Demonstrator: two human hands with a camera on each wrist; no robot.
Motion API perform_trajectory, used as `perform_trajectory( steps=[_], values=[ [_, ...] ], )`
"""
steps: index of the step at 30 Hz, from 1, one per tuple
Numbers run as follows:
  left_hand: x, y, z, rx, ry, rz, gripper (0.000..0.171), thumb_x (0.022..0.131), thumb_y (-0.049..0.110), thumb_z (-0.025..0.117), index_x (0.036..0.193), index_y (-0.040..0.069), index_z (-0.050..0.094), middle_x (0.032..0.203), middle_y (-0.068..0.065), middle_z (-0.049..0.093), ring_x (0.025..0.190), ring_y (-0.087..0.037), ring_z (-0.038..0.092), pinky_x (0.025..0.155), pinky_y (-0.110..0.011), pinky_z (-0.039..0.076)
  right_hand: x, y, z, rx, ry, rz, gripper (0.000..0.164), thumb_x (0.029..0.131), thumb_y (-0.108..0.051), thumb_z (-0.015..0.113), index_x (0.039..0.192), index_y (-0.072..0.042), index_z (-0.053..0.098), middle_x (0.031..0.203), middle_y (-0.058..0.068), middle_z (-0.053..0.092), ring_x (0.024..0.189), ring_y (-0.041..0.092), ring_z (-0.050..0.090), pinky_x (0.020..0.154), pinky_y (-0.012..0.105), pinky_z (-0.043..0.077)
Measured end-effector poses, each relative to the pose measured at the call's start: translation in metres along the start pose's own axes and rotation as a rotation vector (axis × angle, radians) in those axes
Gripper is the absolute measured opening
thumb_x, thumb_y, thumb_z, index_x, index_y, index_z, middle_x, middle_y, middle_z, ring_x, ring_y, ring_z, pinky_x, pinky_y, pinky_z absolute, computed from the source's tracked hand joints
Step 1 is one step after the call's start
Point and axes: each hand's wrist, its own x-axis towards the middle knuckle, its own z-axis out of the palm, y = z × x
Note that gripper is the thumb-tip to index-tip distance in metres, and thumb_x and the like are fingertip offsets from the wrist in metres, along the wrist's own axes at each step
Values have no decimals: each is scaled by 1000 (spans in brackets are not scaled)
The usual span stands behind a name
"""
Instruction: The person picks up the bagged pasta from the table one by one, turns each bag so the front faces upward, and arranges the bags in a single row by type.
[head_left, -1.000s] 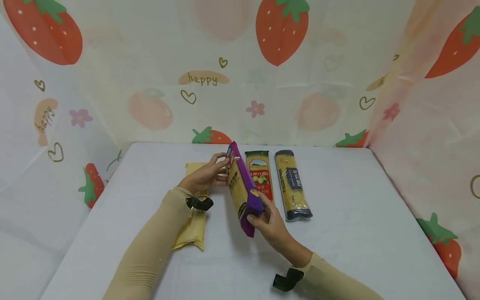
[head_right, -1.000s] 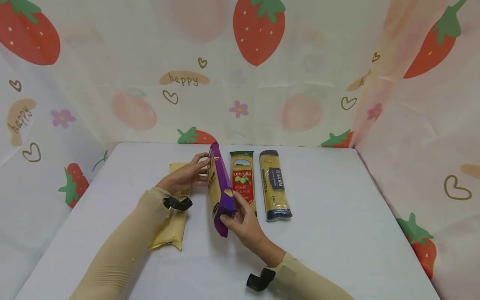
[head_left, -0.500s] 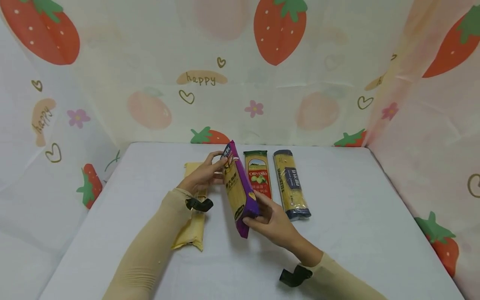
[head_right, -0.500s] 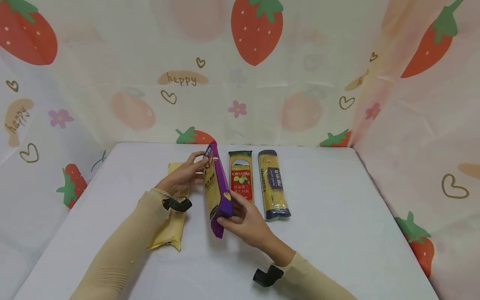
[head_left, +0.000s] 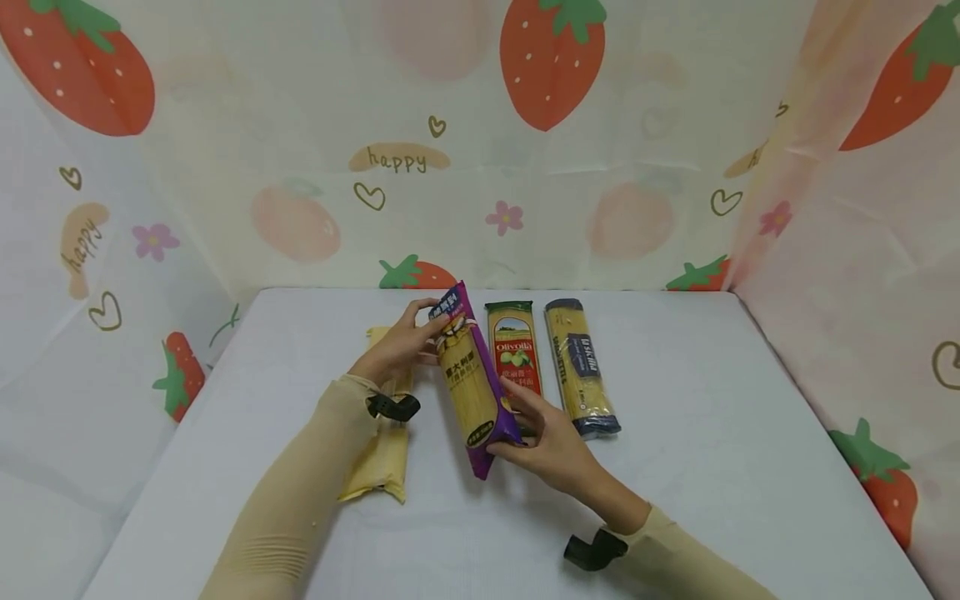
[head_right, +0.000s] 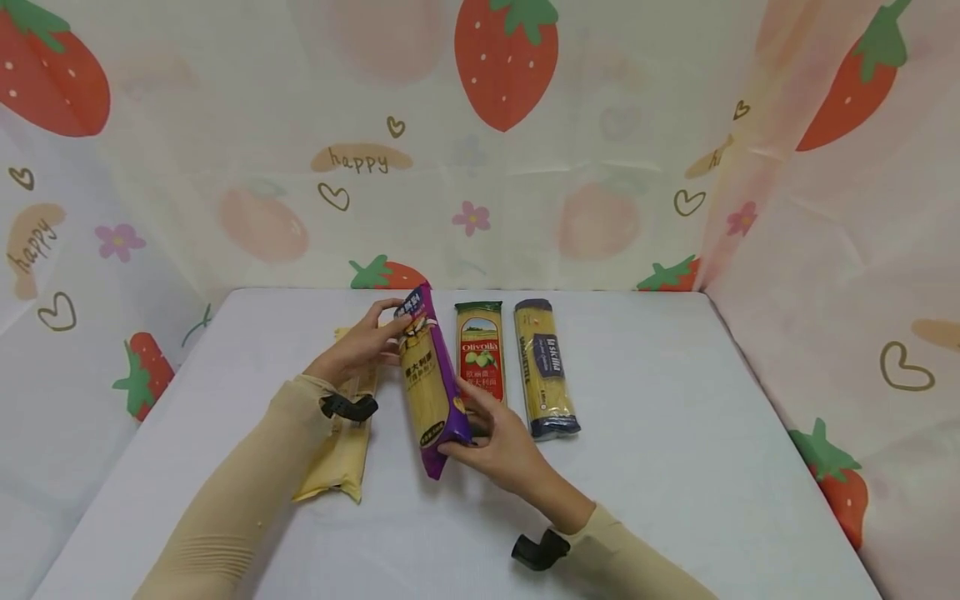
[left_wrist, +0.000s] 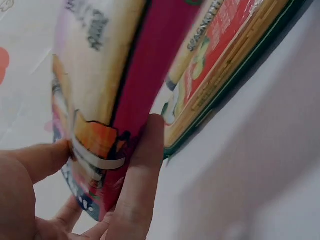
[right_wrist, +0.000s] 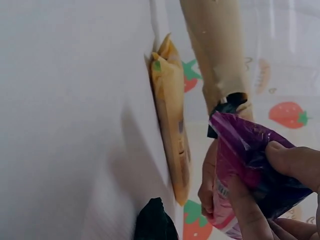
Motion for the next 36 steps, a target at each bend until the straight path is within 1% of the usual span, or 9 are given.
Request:
perform_trajectory(
  steps=[5, 9, 12, 15, 18, 21, 26, 31, 36],
  values=[
    [-3, 4, -3, 30, -25, -13, 66, 115, 29, 54, 169, 22, 17, 138, -30, 61, 101, -27, 70, 90, -42, 63, 1, 1, 1, -84, -6, 50, 89, 91, -8, 87, 167, -13, 40, 158, 21, 54, 137, 42, 60, 102, 42, 59],
    [-2, 6, -4, 62, -18, -21, 67, 114, 27, 57, 169, 22, 19, 141, -31, 58, 102, -31, 70, 95, -50, 62, 4, 3, 4, -155, -7, 84, 88, 90, -8, 88, 165, -13, 43, 149, 17, 60, 130, 38, 65, 99, 40, 61],
    [-1, 7, -4, 99, -6, -12, 67, 113, 28, 58, 169, 22, 21, 144, -31, 56, 110, -37, 69, 97, -51, 61, 7, 3, 7, -199, -18, 101, 88, 89, -10, 90, 165, -14, 44, 148, 14, 61, 128, 36, 67, 100, 40, 61],
    [1, 8, -4, 135, 12, -2, 67, 113, 29, 59, 169, 21, 23, 148, -32, 54, 120, -42, 66, 97, -50, 60, 11, 3, 10, -237, -34, 118, 88, 90, -13, 90, 165, -13, 43, 151, 16, 59, 129, 37, 66, 102, 43, 59],
    [3, 8, -5, 159, 27, 2, 67, 113, 30, 60, 169, 20, 24, 151, -32, 52, 128, -46, 63, 98, -50, 60, 14, 3, 12, -248, -44, 135, 87, 91, -14, 89, 165, -9, 42, 155, 18, 55, 133, 40, 64, 104, 45, 58],
    [5, 7, -5, 181, 40, 8, 68, 112, 30, 61, 168, 18, 25, 150, -33, 53, 130, -46, 63, 100, -52, 59, 17, 4, 14, -245, -51, 136, 87, 92, -13, 88, 164, -5, 40, 156, 20, 53, 135, 42, 62, 105, 46, 58],
    [8, 6, -6, 220, 51, 32, 68, 112, 31, 62, 168, 15, 26, 146, -34, 57, 129, -45, 64, 102, -54, 58, 22, 6, 20, -281, -44, 121, 86, 92, -13, 88, 164, -3, 40, 152, 19, 57, 133, 40, 64, 107, 47, 57],
    [13, 5, -7, 267, 67, 43, 68, 111, 31, 63, 166, 14, 28, 143, -33, 59, 126, -43, 66, 102, -53, 58, 27, 8, 26, -333, -29, 140, 85, 92, -16, 88, 163, -6, 42, 152, 18, 58, 132, 39, 63, 106, 49, 57],
    [19, 5, -8, 341, 79, 58, 66, 111, 30, 63, 166, 11, 31, 139, -31, 62, 118, -37, 67, 95, -46, 59, 34, 12, 31, -371, -22, 146, 85, 92, -18, 89, 163, -6, 43, 151, 16, 60, 130, 36, 64, 106, 49, 57]
  ],
)
